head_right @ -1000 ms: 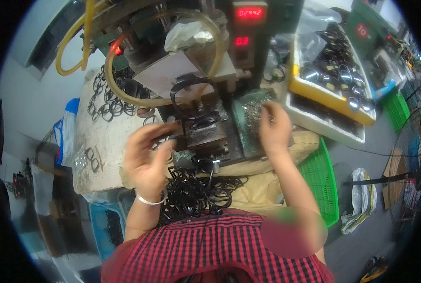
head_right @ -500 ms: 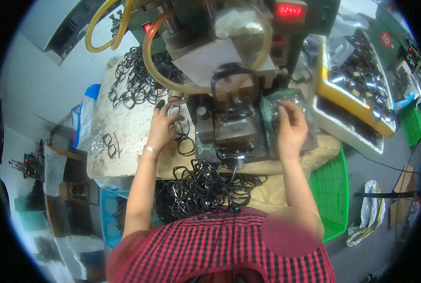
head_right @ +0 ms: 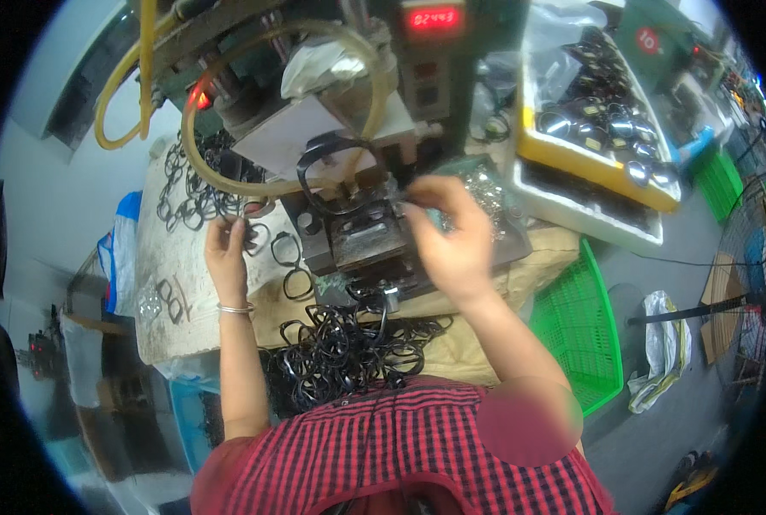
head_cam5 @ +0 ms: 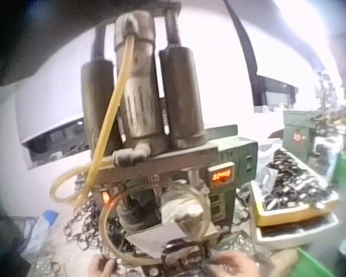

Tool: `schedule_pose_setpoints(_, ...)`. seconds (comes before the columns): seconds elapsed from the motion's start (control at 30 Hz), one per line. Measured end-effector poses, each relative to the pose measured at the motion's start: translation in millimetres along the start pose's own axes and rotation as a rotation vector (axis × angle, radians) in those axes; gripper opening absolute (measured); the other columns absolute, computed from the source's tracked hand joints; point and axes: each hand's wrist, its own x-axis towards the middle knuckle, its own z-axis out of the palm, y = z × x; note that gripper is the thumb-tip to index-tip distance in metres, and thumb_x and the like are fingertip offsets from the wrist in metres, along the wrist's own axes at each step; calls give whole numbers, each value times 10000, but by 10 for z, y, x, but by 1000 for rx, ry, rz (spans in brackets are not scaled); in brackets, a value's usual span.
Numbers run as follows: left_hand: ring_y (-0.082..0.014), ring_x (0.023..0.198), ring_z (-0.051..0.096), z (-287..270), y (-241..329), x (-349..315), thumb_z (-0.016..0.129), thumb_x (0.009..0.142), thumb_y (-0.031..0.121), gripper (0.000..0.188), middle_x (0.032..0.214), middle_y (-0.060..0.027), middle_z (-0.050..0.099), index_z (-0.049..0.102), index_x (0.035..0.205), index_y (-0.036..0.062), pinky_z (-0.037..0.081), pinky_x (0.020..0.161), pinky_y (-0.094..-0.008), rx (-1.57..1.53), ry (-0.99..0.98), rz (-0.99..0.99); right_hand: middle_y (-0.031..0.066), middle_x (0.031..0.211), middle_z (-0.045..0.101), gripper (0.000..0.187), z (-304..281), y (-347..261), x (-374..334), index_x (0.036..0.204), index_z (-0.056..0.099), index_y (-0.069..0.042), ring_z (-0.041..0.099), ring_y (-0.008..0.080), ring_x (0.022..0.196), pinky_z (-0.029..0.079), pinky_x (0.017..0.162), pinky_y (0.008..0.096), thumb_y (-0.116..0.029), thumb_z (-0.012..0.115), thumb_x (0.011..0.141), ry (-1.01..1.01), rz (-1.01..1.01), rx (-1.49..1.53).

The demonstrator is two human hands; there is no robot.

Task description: The person repeatedly picks up black spectacle frames and small metal screws, places them into a press machine, and removes the assembled units. The person handles frames and screws one at a time throughout the clip.

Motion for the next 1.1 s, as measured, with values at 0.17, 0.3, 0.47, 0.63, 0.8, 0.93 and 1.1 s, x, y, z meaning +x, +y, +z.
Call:
schedule_pose_setpoints(0.17,-145,771,646,66,-128,-194,561,981,43,58,882,-63,625,524,1012,11,559,652,-267,-173,46,-149,87,1036,662,377,234,200,-5,1183,564,24,643,159,984,487,885,271,25,674,823,-25,138,289)
schedule_pose_setpoints(0.3,-170,790,664,108,112,-209,542,991,45,50,885,-78,631,503,1002,16,593,676,-299,-209,68,-82,105,1032,656,410,249,156,-33,1222,542,27,635,160,991,488,884,268,29,668,831,-13,223,385)
schedule_pose_setpoints(0.47,-194,816,674,290,1012,-370,579,964,36,77,909,-104,643,518,1011,26,610,707,-329,-348,214,189,120,1053,655,437,335,-80,4,1247,523,40,635,156,976,492,874,263,38,667,835,-72,302,513)
schedule_pose_setpoints(0.63,-192,887,670,218,1558,-683,559,957,7,134,956,-126,679,575,1088,31,575,779,-328,-359,176,519,141,1085,651,453,315,-311,-106,1280,494,54,610,162,1061,475,933,289,32,643,852,-116,259,468)
schedule_pose_setpoints(0.8,-163,831,686,624,1496,-727,683,831,-91,216,961,-133,706,608,1027,-41,551,750,-278,57,-265,536,147,1230,616,286,-34,4,112,1098,659,-24,587,332,1146,435,1015,412,-57,664,814,-184,-54,-241)
schedule_pose_setpoints(0.93,-121,756,660,1032,1484,-665,719,853,-12,129,902,-74,681,644,955,-41,526,705,-243,-187,-281,243,154,1229,609,232,-364,762,184,979,691,-63,514,378,1225,438,996,463,-140,736,765,-69,-148,-881)
schedule_pose_setpoints(1.1,-120,745,630,1154,1413,-549,728,835,-7,122,859,-82,661,629,892,-50,508,690,-240,-147,-248,318,178,1222,615,148,-438,943,59,867,716,-80,520,372,1231,423,1025,444,-158,760,749,41,-179,-863)
